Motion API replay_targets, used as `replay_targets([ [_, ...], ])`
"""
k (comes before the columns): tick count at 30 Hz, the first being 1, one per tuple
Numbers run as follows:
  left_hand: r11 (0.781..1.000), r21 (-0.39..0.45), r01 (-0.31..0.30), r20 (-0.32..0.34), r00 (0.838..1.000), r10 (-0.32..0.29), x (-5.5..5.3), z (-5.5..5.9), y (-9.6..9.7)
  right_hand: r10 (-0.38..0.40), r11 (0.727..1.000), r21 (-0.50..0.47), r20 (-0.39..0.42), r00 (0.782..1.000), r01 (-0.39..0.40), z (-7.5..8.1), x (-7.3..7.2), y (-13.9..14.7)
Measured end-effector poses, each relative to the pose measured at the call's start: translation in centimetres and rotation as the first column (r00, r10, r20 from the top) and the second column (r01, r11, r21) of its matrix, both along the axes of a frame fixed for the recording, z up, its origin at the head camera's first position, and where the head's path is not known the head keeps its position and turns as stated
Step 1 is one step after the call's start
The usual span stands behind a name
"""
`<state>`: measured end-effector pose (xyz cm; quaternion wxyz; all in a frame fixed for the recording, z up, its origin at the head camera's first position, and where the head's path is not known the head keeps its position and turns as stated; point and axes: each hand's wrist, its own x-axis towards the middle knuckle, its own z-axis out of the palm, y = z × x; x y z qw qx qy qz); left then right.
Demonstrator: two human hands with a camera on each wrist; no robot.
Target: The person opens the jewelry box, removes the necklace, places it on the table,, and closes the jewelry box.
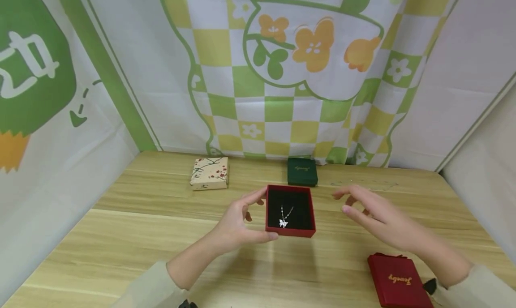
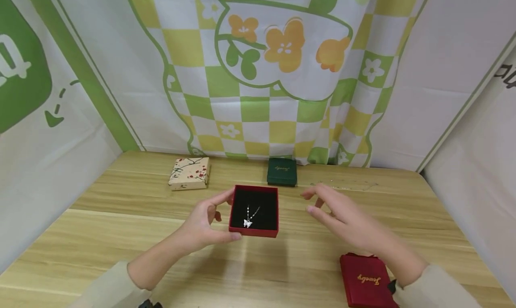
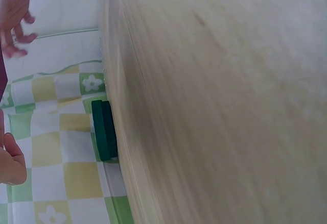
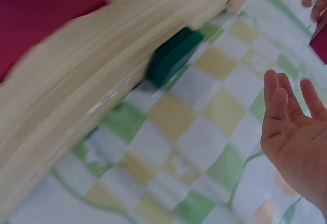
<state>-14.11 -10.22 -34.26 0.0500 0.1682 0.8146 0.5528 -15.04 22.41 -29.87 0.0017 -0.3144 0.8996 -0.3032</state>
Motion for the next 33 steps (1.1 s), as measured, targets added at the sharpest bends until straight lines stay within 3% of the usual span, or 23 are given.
replay_targets([
  [4,1.000,0.007,0.002,-0.002,1.000,-0.002,-0.2,-0.1,0.2,0.064,0.993,-0.103,0.050,0.997,-0.059,0.9,-0.6,-2.3],
  [8,0.999,0.030,0.010,-0.020,1.000,-0.010,-0.3,-0.2,0.3,0.130,0.986,-0.116,0.053,0.990,-0.123,1.5,-1.0,-4.1],
  [18,0.997,0.081,0.008,-0.047,0.999,-0.004,-0.5,-0.3,0.2,0.107,0.994,-0.023,0.120,0.987,-0.105,1.8,-1.2,-6.2],
  [22,0.999,0.028,-0.020,-0.044,0.999,0.021,-0.6,-0.4,0.5,0.081,0.997,-0.008,0.107,0.991,-0.080,1.6,-0.9,-6.8],
  [26,0.999,-0.044,-0.030,-0.130,0.991,0.024,-0.5,-0.4,0.8,0.039,0.999,0.026,0.033,0.999,-0.040,1.6,-0.8,-7.3],
  [30,0.996,-0.079,-0.050,-0.265,0.964,0.027,-0.4,-0.3,1.3,0.038,0.998,0.057,-0.039,0.999,-0.036,1.7,-1.0,-7.9],
  [33,0.993,-0.094,-0.078,-0.308,0.950,0.046,-0.3,-0.2,1.6,0.038,0.995,0.096,-0.050,0.998,-0.033,1.9,-1.1,-8.1],
])
